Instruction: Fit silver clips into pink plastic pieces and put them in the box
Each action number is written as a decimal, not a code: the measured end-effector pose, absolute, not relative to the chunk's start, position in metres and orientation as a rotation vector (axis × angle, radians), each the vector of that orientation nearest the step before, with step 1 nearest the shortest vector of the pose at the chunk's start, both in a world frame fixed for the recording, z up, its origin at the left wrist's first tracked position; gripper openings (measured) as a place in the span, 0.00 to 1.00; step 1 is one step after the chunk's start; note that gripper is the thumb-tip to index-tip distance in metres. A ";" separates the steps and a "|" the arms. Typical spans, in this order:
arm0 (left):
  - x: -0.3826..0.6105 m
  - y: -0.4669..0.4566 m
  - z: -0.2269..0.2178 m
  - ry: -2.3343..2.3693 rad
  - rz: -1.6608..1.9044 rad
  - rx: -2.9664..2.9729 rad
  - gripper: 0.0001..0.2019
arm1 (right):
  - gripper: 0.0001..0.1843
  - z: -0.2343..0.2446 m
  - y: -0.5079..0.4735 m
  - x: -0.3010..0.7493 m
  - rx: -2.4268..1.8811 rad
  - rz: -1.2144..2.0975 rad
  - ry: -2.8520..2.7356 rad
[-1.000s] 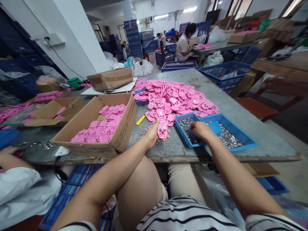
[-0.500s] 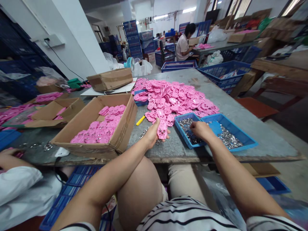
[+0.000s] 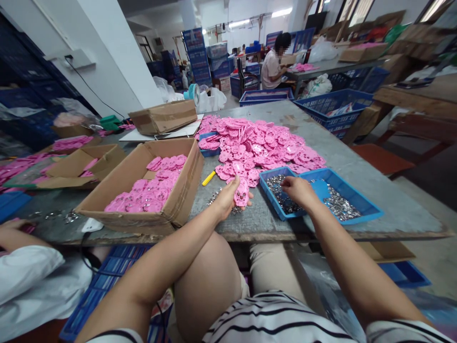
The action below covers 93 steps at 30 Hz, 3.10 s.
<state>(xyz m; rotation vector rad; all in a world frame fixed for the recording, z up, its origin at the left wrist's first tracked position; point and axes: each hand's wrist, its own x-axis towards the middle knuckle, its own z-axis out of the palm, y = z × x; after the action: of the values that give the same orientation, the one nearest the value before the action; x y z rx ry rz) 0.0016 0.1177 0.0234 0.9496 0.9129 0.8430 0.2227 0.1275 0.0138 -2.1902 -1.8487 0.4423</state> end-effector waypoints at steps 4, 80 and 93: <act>0.002 0.116 0.021 0.893 0.835 1.052 0.20 | 0.07 0.015 0.121 0.204 -1.789 0.670 -1.717; 0.010 0.110 0.041 0.485 1.152 0.730 0.26 | 0.13 0.023 0.111 0.127 -1.136 0.910 -1.191; 0.009 0.109 0.040 0.454 1.120 0.802 0.25 | 0.11 0.012 0.111 0.123 -1.137 0.776 -1.208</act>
<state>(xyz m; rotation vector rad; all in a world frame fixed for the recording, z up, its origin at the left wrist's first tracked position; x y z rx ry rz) 0.0090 0.1092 0.0396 0.8020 0.4542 1.1197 0.1226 0.1107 0.0117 -1.1368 -1.2082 0.7759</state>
